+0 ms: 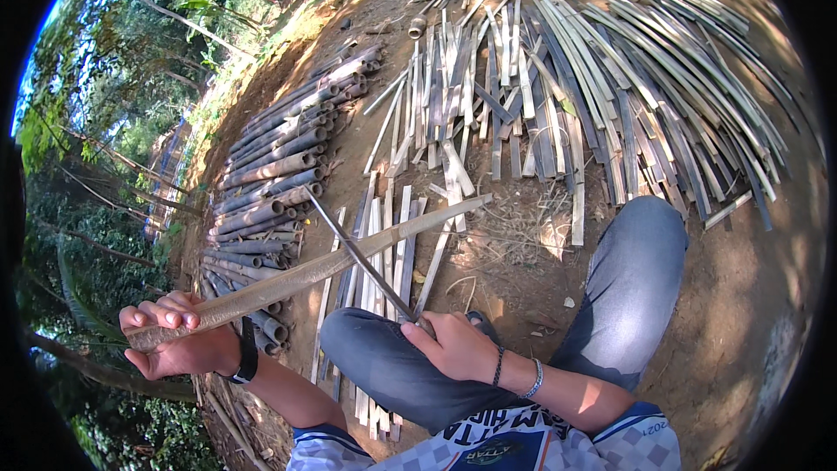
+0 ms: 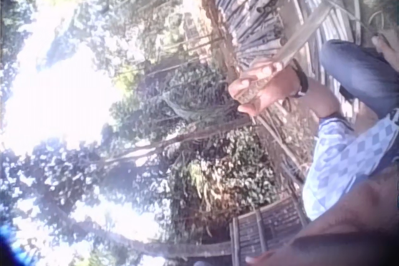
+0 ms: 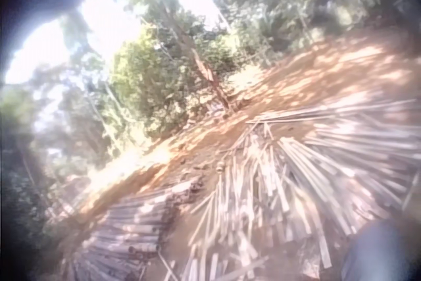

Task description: The person shaves and scrapes bamboo strips using a knife while sitting on the ground.

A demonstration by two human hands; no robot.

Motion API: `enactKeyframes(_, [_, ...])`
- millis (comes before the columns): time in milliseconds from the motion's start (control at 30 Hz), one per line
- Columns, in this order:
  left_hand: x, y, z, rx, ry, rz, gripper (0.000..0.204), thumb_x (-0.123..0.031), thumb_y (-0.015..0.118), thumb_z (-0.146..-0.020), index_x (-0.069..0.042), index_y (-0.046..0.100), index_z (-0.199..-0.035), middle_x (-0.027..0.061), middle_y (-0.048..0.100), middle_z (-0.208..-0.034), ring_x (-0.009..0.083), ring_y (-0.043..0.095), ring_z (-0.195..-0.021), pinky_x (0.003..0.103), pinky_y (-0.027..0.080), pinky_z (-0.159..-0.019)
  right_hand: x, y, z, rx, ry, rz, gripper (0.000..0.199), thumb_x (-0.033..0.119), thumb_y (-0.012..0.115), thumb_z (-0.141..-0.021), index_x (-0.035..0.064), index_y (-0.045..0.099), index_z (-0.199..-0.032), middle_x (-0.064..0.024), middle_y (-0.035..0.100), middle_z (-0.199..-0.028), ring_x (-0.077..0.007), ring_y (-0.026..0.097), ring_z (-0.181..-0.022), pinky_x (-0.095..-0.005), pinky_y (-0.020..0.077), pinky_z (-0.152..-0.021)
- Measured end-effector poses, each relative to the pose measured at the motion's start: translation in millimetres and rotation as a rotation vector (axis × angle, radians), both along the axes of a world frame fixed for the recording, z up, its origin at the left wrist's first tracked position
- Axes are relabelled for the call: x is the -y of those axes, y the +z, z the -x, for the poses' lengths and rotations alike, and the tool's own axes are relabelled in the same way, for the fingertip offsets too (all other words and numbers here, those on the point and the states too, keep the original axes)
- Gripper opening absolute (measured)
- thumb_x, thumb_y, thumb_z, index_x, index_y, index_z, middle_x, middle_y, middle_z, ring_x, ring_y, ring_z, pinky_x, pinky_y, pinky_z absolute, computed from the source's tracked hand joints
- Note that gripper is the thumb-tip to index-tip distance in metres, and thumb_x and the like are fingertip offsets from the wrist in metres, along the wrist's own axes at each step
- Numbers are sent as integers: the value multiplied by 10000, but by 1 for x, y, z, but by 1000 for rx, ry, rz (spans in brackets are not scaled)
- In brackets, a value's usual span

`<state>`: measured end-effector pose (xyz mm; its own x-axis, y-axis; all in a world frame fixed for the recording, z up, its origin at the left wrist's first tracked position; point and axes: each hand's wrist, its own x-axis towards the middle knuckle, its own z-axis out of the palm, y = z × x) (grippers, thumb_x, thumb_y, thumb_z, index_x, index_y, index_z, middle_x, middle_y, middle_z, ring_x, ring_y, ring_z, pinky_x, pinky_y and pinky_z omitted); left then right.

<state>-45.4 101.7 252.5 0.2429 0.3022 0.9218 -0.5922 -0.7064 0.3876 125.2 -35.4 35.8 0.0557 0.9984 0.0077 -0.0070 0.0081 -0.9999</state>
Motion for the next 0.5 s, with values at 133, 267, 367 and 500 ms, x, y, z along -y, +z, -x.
enactKeyframes(133, [0, 0, -4, 1, -25, 18, 459, -457, 352, -960, -19, 490, -958, 190, 633, -708, 241, 605, -483, 285, 445, -422, 7, 10, 6, 46, 62, -111, 487, 396, 498, -944, -74, 611, -881, -238, 552, -569, -415, 596, -591, -457, 446, -573])
enactKeyframes(267, [-3, 1, -3, -3, -30, 14, 462, -458, 349, -959, -16, 483, -948, 207, 639, -737, 257, 621, -511, 291, 478, -432, -15, -25, 0, 16, -99, -6, 495, 407, 498, -942, -49, 579, -770, -214, 543, -552, -385, 607, -586, -451, 430, -551])
enactKeyframes(367, [-6, 3, -2, -4, -34, 27, 461, -457, 342, -960, -16, 475, -936, 214, 641, -740, 267, 625, -513, 297, 500, -440, -25, -53, -19, 81, -137, 79, 513, 416, 498, -942, -43, 558, -720, -198, 539, -542, -357, 609, -561, -438, 430, -535])
enactKeyframes(500, [-11, 12, -18, -55, -84, 17, 475, -469, 330, -959, -15, 465, -920, 217, 640, -720, 278, 620, -491, 320, 518, -439, -25, -47, -32, 90, -174, 89, 525, 426, 492, -946, -34, 555, -700, -186, 528, -535, -339, 578, -527, -428, 429, -532])
